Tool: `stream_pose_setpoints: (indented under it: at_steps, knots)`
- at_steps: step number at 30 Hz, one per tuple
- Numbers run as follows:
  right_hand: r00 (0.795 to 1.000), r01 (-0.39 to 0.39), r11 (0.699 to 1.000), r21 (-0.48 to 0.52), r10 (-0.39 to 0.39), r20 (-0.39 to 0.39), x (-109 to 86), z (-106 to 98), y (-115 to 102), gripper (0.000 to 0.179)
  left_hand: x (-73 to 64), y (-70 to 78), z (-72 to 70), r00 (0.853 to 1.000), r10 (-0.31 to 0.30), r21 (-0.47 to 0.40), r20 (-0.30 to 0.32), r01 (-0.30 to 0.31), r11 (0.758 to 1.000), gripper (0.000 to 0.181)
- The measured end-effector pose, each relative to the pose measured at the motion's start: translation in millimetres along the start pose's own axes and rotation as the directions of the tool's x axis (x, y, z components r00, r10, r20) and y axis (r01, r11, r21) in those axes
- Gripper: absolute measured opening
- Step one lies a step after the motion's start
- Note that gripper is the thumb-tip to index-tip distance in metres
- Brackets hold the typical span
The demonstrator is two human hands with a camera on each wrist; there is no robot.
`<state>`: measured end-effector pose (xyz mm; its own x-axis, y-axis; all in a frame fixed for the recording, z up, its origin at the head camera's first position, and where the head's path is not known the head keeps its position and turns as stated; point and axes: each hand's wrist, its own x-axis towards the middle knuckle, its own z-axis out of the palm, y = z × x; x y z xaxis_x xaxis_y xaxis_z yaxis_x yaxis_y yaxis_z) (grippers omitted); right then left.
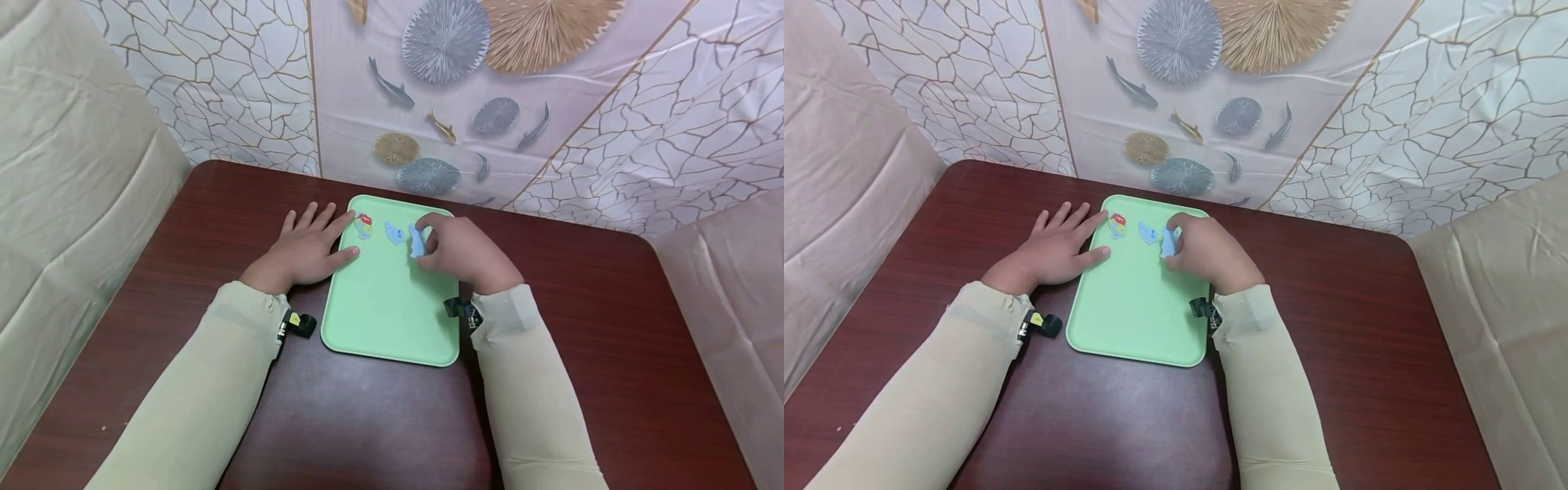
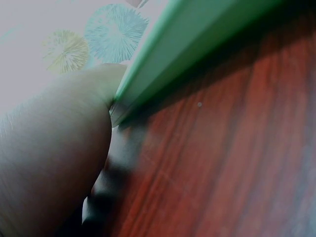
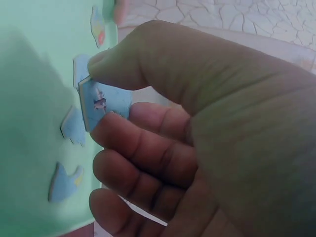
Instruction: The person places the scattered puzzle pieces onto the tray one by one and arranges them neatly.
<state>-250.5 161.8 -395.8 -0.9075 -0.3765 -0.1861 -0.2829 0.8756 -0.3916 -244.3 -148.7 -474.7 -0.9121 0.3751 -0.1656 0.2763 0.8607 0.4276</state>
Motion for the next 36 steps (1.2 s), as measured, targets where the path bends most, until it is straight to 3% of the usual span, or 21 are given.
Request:
stream_pose_setpoints:
  at_steps: [20, 36]
  knots:
    - [0.985, 0.151, 0.989, 0.008, -0.15, -0.087, 6.4, 13.9, -13.3, 0.06, 0.9, -0.2, 0.0, 1.0, -0.003, 0.003, 0.0, 0.003, 1.0, 0.084]
    - [0.97, 0.244, 0.97, 0.01, -0.244, -0.007, 9.7, 27.1, -23.7, 0.059, 1.2, -0.3, -0.2, 1.0, -0.003, -0.001, 0.002, 0.003, 1.0, 0.083]
